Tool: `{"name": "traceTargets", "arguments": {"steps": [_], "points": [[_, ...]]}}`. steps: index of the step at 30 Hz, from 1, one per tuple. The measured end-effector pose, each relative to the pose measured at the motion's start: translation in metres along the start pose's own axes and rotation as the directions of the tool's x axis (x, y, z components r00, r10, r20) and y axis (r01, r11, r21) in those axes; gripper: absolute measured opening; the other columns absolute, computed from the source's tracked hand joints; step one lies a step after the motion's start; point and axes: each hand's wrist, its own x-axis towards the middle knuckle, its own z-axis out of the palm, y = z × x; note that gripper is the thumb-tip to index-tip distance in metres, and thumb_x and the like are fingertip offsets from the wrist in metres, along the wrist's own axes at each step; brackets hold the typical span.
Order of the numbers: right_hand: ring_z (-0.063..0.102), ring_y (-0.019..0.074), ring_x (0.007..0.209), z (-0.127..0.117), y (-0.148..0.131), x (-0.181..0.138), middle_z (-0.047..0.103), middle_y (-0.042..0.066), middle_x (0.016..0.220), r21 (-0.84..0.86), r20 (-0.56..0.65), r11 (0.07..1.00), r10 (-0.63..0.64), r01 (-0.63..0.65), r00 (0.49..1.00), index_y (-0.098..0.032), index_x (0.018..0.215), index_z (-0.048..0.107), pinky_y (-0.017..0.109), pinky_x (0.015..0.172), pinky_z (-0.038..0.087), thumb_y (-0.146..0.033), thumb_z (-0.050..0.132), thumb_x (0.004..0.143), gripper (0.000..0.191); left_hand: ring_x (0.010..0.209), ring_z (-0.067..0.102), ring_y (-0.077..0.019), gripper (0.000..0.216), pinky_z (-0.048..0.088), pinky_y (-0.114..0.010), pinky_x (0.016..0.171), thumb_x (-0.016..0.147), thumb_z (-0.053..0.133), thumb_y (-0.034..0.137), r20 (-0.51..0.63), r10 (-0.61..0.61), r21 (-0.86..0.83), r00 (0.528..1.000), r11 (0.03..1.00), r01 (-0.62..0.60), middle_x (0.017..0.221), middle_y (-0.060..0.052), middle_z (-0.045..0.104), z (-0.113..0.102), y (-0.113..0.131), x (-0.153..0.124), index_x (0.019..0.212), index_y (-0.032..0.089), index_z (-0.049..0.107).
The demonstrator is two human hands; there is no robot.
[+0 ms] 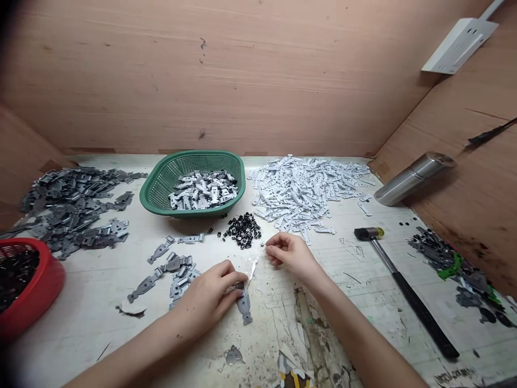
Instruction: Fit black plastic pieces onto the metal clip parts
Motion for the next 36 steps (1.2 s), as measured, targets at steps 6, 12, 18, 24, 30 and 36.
{"name": "traceTargets", "arguments": {"steps": [6,12,18,24,30,36], "points": [[0.062,0.0171,0.07,0.003,-0.023,-0.026,0.063,0.005,0.077,0.114,-0.016,0.992,-0.046,0.047,0.999,-0.016,0.085,0.056,0.033,0.066,0.053,-0.036,0.063,0.077,0.023,0.06,0.053,-0.0132,0.01,0.041,-0.024,0.053,0.078,0.054,0.028,0.015,-0.256,-0.478,0.967,0.847,0.232,0.072,-0.001,0.057,-0.002,0.004,0.001,0.077,0.018,0.053],[0.053,0.0192,0.08,0.031,-0.043,-0.062,0.056,0.006,0.081,-0.356,-0.016,0.814,-0.496,0.459,0.868,-0.02,0.083,0.06,0.033,0.066,0.047,-0.014,0.054,0.083,0.008,0.057,0.057,-0.0109,0.029,0.045,-0.024,0.058,0.065,0.07,0.036,0.295,-0.351,-0.895,0.889,0.223,0.386,0.059,0.002,0.058,-0.003,0.011,0.002,0.075,0.015,0.052],[0.047,0.0229,0.088,0.043,-0.033,-0.064,0.053,0.008,0.087,-0.554,0.025,0.647,-0.617,0.524,0.787,-0.02,0.085,0.061,0.037,0.07,0.045,-0.009,0.051,0.081,0.016,0.061,0.06,-0.0115,0.032,0.045,-0.023,0.058,0.061,0.074,0.034,0.295,-0.386,-0.921,0.874,0.13,0.368,0.061,0.002,0.059,-0.005,0.015,0.002,0.075,0.016,0.052],[0.045,0.0235,0.09,0.048,-0.03,-0.065,0.054,0.009,0.091,-0.589,0.036,0.61,-0.635,0.53,0.772,-0.02,0.084,0.062,0.04,0.074,0.045,-0.012,0.052,0.083,0.013,0.058,0.06,-0.0111,0.035,0.044,-0.022,0.058,0.059,0.075,0.034,0.266,-0.423,-0.917,0.866,0.167,0.363,0.059,0.006,0.054,-0.007,0.015,0.002,0.076,0.017,0.05],[0.046,0.0247,0.096,0.038,-0.031,-0.065,0.054,0.009,0.098,-0.593,0.052,0.612,-0.619,0.523,0.784,-0.022,0.09,0.061,0.041,0.077,0.045,-0.012,0.054,0.082,0.014,0.054,0.056,-0.0083,0.032,0.045,-0.023,0.06,0.063,0.072,0.031,0.233,-0.408,-0.918,0.883,0.207,0.338,0.058,0.008,0.051,-0.003,0.01,0.002,0.079,0.018,0.047],[0.052,0.023,0.087,-0.014,-0.033,-0.035,0.055,0.008,0.089,-0.727,-0.03,0.584,-0.551,0.36,0.834,-0.021,0.091,0.059,0.037,0.07,0.046,-0.017,0.052,0.084,0.011,0.059,0.058,-0.0108,0.023,0.044,-0.024,0.058,0.07,0.064,0.029,0.207,-0.404,-0.895,0.891,0.289,0.339,0.063,0.006,0.051,-0.007,0.014,0.001,0.08,0.019,0.045]]}}
